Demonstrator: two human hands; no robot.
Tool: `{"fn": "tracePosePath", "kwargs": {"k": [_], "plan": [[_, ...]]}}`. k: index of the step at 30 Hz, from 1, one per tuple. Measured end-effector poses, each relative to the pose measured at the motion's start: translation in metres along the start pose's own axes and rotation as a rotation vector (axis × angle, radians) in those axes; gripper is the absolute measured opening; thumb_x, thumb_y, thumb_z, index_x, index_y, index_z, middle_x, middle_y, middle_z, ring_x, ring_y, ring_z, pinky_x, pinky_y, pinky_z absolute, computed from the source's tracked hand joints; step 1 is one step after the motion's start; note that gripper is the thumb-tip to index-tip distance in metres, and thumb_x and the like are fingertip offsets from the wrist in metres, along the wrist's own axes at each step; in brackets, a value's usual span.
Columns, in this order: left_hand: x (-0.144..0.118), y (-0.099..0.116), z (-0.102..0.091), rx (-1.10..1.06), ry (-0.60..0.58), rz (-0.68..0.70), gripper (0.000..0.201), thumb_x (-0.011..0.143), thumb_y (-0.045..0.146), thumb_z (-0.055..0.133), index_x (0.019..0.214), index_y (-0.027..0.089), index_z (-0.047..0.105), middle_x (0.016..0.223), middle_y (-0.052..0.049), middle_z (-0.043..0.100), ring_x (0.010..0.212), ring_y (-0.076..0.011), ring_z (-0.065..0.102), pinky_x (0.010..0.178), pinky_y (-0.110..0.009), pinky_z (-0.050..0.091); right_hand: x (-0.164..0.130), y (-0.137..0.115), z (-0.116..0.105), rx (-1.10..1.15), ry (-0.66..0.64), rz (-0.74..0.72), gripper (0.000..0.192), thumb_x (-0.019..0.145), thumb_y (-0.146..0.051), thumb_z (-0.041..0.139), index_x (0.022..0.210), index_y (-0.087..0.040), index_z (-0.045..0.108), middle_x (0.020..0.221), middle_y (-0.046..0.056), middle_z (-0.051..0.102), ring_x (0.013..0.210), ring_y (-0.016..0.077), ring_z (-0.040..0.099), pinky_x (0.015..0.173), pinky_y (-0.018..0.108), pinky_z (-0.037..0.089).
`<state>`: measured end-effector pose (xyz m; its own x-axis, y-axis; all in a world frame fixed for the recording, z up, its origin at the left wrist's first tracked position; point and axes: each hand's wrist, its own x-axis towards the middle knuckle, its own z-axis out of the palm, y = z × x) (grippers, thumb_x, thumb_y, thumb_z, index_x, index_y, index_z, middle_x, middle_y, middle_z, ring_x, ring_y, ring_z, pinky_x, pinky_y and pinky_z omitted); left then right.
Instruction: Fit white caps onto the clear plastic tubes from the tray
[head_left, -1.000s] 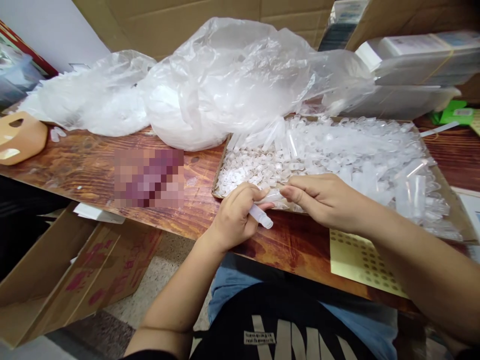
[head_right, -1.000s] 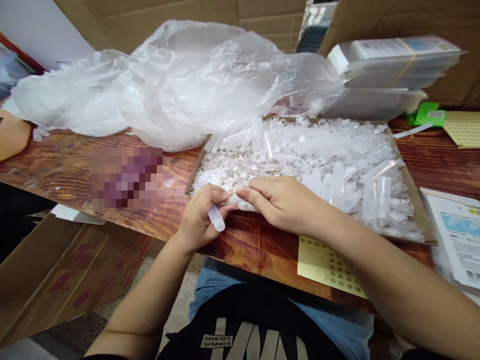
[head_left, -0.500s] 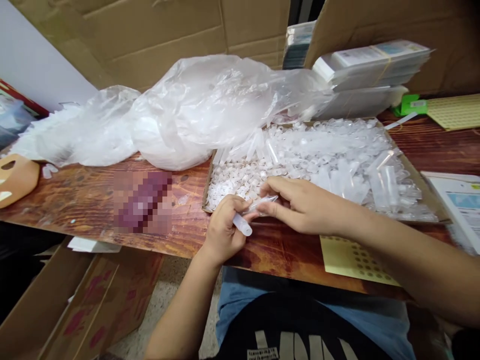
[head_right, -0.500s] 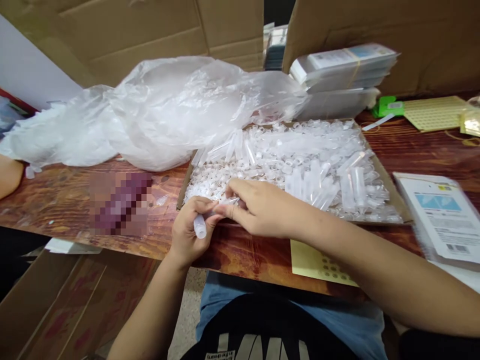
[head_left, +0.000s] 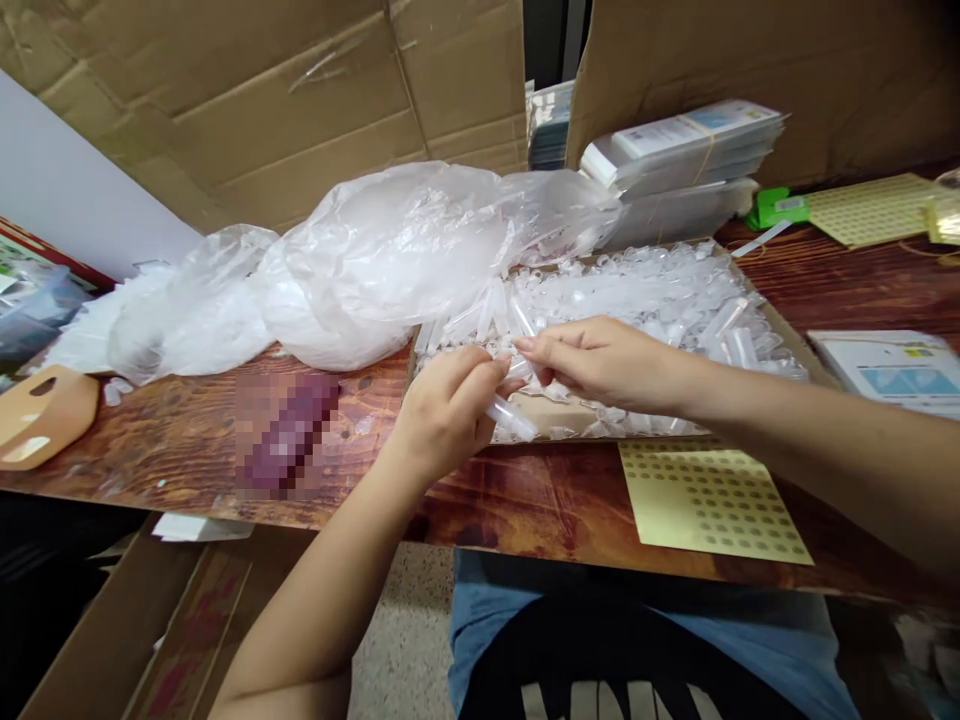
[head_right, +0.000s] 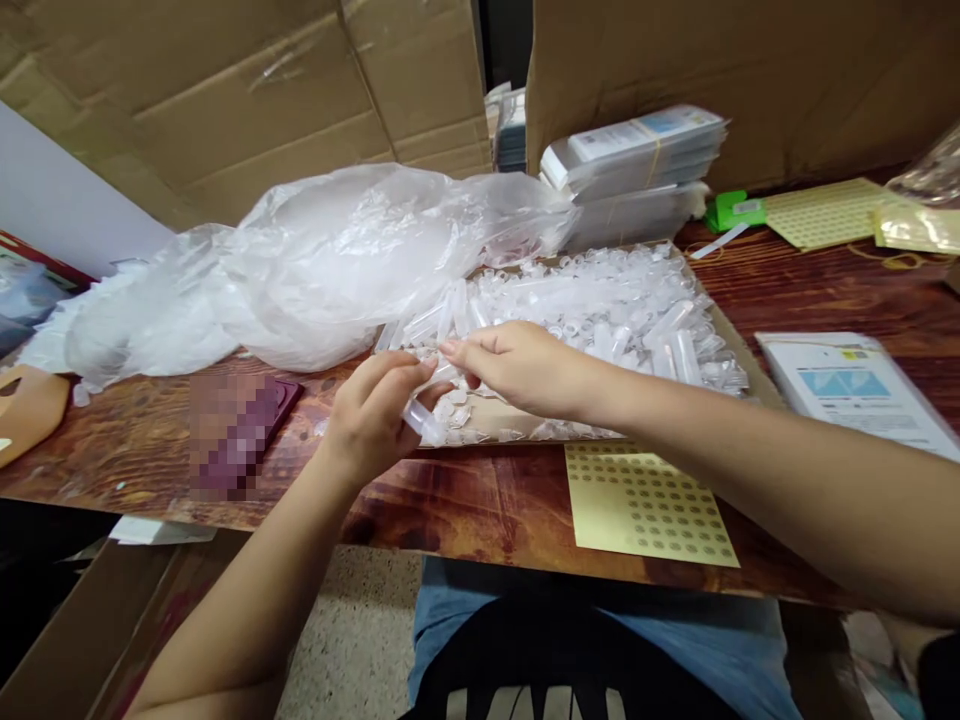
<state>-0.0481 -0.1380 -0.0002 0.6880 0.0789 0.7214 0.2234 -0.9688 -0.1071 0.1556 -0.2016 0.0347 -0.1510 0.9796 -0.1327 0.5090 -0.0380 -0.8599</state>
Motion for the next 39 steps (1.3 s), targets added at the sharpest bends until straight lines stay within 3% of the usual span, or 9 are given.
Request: {"fn": "tracePosePath", "kwargs": {"k": [4, 7, 11, 16, 20, 25, 30, 35, 39], "plan": [[0.008, -0.022, 0.018, -0.113, -0.141, -0.244, 0.039, 0.1, 0.046, 0.065, 0.126, 0.019, 0.054, 0.11, -0.01, 0.066, 0.097, -0.024, 0.065, 0.084, -0.036, 0.055, -0.008, 0.035, -0.043, -0.497, 0.204, -0.226, 0.036, 0.104, -0.048, 0.044, 0.085, -0.021, 0.058, 0.084, 0.008, 0.065, 0.08, 0.0237, 0.061, 0.075, 0.036, 0.044], [0.003, -0.037, 0.019, -0.235, -0.192, -0.487, 0.057, 0.101, 0.064, 0.055, 0.135, 0.018, 0.052, 0.125, -0.015, 0.063, 0.108, -0.0261, 0.063, 0.092, -0.04, 0.054, -0.012, 0.08, -0.07, -0.646, 0.375, -0.275, 0.031, 0.103, -0.048, 0.044, 0.092, -0.022, 0.057, 0.095, 0.013, 0.065, 0.09, 0.0275, 0.062, 0.082, 0.041, 0.049], [-0.01, -0.052, 0.016, -0.443, -0.195, -0.658, 0.057, 0.107, 0.064, 0.039, 0.14, 0.02, 0.054, 0.133, -0.015, 0.061, 0.119, -0.0265, 0.06, 0.106, -0.043, 0.049, -0.013, 0.125, -0.087, -0.82, 0.45, -0.368, 0.029, 0.104, -0.043, 0.046, 0.098, -0.021, 0.063, 0.104, 0.016, 0.06, 0.094, 0.0289, 0.059, 0.089, 0.046, 0.052], [-0.019, -0.056, 0.028, -0.538, -0.084, -0.735, 0.041, 0.107, 0.056, 0.043, 0.121, 0.022, 0.063, 0.116, -0.011, 0.065, 0.104, -0.0221, 0.061, 0.093, -0.036, 0.052, 0.001, 0.108, -0.07, -0.987, 0.54, -0.606, 0.028, 0.106, -0.046, 0.052, 0.108, -0.021, 0.066, 0.114, 0.018, 0.063, 0.101, 0.033, 0.058, 0.092, 0.05, 0.049], [-0.023, -0.06, 0.04, -0.506, -0.007, -0.761, 0.028, 0.105, 0.044, 0.047, 0.104, 0.021, 0.062, 0.104, -0.009, 0.066, 0.105, -0.0225, 0.062, 0.097, -0.038, 0.048, 0.024, 0.06, -0.022, -0.916, 0.181, -0.818, 0.024, 0.108, -0.027, 0.047, 0.097, -0.018, 0.067, 0.097, 0.013, 0.066, 0.088, 0.0258, 0.059, 0.08, 0.04, 0.05], [-0.028, -0.067, 0.046, -0.456, 0.064, -0.754, 0.023, 0.104, 0.04, 0.051, 0.1, 0.02, 0.062, 0.104, -0.009, 0.067, 0.106, -0.0231, 0.063, 0.1, -0.04, 0.048, 0.056, 0.025, 0.031, -0.971, -0.193, -0.678, 0.014, 0.09, -0.006, 0.058, 0.092, -0.017, 0.065, 0.092, 0.01, 0.065, 0.086, 0.0233, 0.057, 0.079, 0.036, 0.046], [-0.031, -0.066, 0.05, -0.464, 0.143, -0.832, 0.024, 0.105, 0.04, 0.051, 0.104, 0.02, 0.063, 0.109, -0.011, 0.069, 0.112, -0.0245, 0.064, 0.101, -0.04, 0.051, 0.079, 0.021, 0.043, -0.94, -0.329, -0.42, 0.012, 0.095, -0.009, 0.058, 0.101, -0.013, 0.067, 0.104, 0.015, 0.066, 0.088, 0.0248, 0.061, 0.078, 0.036, 0.047], [-0.029, -0.063, 0.053, -0.452, 0.082, -0.855, 0.02, 0.104, 0.036, 0.054, 0.104, 0.019, 0.065, 0.113, -0.012, 0.071, 0.114, -0.0252, 0.065, 0.104, -0.041, 0.05, 0.089, 0.018, 0.041, -0.859, -0.38, -0.309, 0.018, 0.095, -0.008, 0.062, 0.105, -0.008, 0.077, 0.112, 0.019, 0.07, 0.098, 0.0284, 0.068, 0.087, 0.038, 0.051], [-0.027, -0.06, 0.051, -0.47, 0.022, -0.853, 0.018, 0.103, 0.033, 0.054, 0.1, 0.019, 0.064, 0.11, -0.012, 0.071, 0.111, -0.0248, 0.063, 0.103, -0.041, 0.048, 0.098, 0.018, 0.037, -0.716, -0.382, -0.226, 0.021, 0.09, -0.006, 0.069, 0.103, -0.014, 0.083, 0.107, 0.011, 0.078, 0.098, 0.0235, 0.073, 0.093, 0.032, 0.054]]}}
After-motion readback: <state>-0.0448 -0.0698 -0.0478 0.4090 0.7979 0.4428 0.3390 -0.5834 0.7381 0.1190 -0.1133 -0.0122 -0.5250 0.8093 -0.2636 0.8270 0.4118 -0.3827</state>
